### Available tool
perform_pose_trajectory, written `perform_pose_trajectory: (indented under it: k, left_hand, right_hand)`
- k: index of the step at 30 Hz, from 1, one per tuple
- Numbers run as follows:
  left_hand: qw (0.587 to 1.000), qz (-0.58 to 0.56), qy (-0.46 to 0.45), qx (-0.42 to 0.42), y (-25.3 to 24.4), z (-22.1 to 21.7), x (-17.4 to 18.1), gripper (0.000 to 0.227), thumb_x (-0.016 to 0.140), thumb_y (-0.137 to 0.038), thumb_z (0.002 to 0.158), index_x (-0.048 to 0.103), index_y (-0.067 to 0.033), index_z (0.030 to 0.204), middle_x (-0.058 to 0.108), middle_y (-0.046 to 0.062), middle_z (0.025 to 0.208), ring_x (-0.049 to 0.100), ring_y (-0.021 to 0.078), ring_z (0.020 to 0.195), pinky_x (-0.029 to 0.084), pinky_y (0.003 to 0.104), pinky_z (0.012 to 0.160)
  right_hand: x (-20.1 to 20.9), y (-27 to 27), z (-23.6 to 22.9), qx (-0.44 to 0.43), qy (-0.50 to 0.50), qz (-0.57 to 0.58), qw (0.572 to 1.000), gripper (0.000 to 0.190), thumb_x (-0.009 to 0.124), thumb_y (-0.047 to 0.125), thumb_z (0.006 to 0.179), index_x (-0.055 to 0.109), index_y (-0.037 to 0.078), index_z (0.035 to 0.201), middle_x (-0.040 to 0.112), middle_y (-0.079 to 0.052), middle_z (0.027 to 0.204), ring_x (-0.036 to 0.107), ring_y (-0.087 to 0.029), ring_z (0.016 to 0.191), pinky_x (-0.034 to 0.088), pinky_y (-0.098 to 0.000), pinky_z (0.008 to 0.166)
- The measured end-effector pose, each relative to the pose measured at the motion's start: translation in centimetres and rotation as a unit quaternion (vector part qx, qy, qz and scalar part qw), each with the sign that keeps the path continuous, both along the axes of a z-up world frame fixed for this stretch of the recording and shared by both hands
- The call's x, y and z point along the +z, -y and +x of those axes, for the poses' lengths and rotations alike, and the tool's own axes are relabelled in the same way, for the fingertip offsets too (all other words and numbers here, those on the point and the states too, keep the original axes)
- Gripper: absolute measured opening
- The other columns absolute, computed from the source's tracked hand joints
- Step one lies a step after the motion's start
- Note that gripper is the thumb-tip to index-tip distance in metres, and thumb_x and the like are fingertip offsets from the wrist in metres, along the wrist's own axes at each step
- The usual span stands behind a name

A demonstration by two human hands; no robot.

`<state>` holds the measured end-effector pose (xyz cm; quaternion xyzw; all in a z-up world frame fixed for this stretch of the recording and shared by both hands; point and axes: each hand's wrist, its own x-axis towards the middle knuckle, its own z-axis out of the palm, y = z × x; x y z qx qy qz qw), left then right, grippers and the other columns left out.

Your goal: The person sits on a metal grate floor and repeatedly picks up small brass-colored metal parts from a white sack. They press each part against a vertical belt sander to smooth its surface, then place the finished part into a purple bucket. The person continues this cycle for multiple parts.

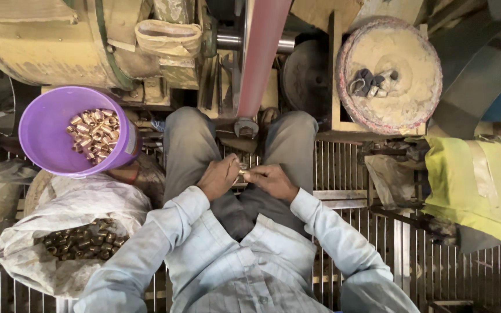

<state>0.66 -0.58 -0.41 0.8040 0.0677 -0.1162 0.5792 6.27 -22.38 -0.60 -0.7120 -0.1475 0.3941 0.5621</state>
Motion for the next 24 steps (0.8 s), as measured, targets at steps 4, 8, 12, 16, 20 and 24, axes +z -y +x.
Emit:
perform_pose_trajectory:
  k: [4,8,12,16,20,24]
  left_hand:
    - [0.998,0.041,0.052,0.016,0.4,0.2,0.0,0.025,0.047,-0.027,0.103,0.058,-0.0047,0.101,0.066,0.023,0.074,0.067,0.0471,0.077,0.051,0.054,0.068]
    - [0.999,0.024,0.031,0.021,0.0,0.1,0.4,0.026,0.044,-0.029,0.105,0.057,-0.0062,0.104,0.069,0.023,0.079,0.067,0.0460,0.081,0.051,0.053,0.071]
    - [0.995,-0.038,0.066,0.063,-0.8,0.0,2.0,0.032,0.036,-0.030,0.111,0.060,-0.0098,0.114,0.071,0.020,0.096,0.071,0.0385,0.090,0.052,0.046,0.082]
    - [0.990,-0.059,-0.119,0.055,-2.3,-1.4,3.9,0.040,0.040,-0.035,0.104,0.052,-0.0110,0.134,0.067,0.021,0.100,0.067,0.0373,0.088,0.053,0.045,0.082]
    - [0.996,-0.035,-0.012,-0.076,-3.3,-1.3,3.9,0.055,0.052,-0.040,0.103,0.040,-0.0058,0.145,0.063,0.017,0.122,0.063,0.0290,0.112,0.048,0.039,0.096]
    - [0.979,-0.119,0.032,-0.160,-2.5,-0.2,2.2,0.060,0.058,-0.041,0.105,0.038,-0.0025,0.146,0.062,0.016,0.129,0.060,0.0252,0.120,0.045,0.037,0.102]
  right_hand:
    - [-1.8,0.3,1.5,-0.020,-0.244,0.047,0.968,0.035,0.076,0.031,0.097,0.073,-0.004,0.091,0.046,0.005,0.061,0.036,-0.006,0.049,0.026,-0.0256,0.044]
    - [-1.8,0.0,2.3,0.000,-0.216,0.044,0.975,0.031,0.076,0.030,0.094,0.075,-0.001,0.095,0.049,0.004,0.061,0.040,-0.006,0.049,0.029,-0.0264,0.044]
    - [-0.3,0.3,2.5,0.020,-0.088,0.023,0.996,0.027,0.076,0.027,0.094,0.074,0.001,0.101,0.054,0.004,0.067,0.046,-0.005,0.055,0.036,-0.0248,0.049]
    - [2.2,2.0,2.5,0.043,0.070,0.060,0.995,0.026,0.078,0.020,0.095,0.075,0.000,0.110,0.070,0.002,0.086,0.061,-0.006,0.075,0.050,-0.0246,0.065]
    - [5.0,2.6,2.6,0.049,0.163,-0.010,0.985,0.026,0.081,0.015,0.089,0.075,0.001,0.111,0.074,-0.004,0.083,0.066,-0.010,0.073,0.053,-0.0276,0.064]
    - [6.8,2.0,2.9,0.076,0.219,-0.020,0.973,0.027,0.080,0.013,0.089,0.075,0.003,0.113,0.076,-0.009,0.083,0.069,-0.011,0.071,0.054,-0.0291,0.063]
